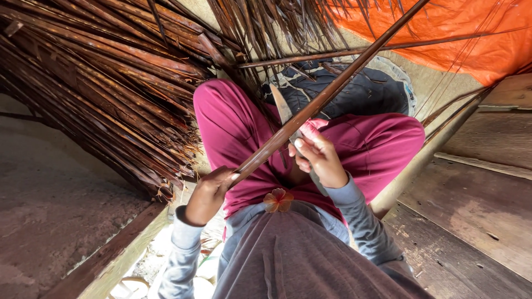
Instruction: The person sits cross-legged and uses a knife to shave thin strips from long sticks. They repeatedly hold a stick in one hand and scrape it with the knife in the other, producing fine shavings that fall away.
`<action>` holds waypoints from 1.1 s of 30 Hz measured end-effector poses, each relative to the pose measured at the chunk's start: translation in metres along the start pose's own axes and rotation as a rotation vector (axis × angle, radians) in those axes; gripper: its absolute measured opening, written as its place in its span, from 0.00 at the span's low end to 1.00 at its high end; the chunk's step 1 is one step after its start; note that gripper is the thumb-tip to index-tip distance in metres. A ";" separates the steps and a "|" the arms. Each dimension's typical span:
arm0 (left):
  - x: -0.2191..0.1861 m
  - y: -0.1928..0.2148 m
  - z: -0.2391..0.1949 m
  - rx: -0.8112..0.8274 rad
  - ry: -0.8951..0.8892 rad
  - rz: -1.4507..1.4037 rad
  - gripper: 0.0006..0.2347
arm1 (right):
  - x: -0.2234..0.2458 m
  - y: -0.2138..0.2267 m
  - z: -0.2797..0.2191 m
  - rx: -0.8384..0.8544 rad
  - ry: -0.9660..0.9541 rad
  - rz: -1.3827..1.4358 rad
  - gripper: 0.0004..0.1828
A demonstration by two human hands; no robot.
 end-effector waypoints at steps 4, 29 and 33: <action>0.028 0.008 -0.021 0.005 0.001 0.013 0.07 | 0.003 0.008 0.008 -0.043 -0.045 0.033 0.29; 0.047 0.025 -0.061 0.052 0.167 -0.029 0.08 | 0.082 0.113 0.080 -0.050 -0.067 -0.037 0.21; 0.063 0.027 -0.071 0.094 0.219 -0.060 0.09 | 0.096 0.139 0.093 -0.060 -0.074 -0.052 0.16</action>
Point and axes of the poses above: each hand's wrist, its own z-axis towards the middle knuckle, its own y-axis out of the back of the hand, x = y × z, the point moved 9 cm from there along z, towards the middle knuckle, and after that the axes turned 11 degrees about z, right-handed, at the moved point
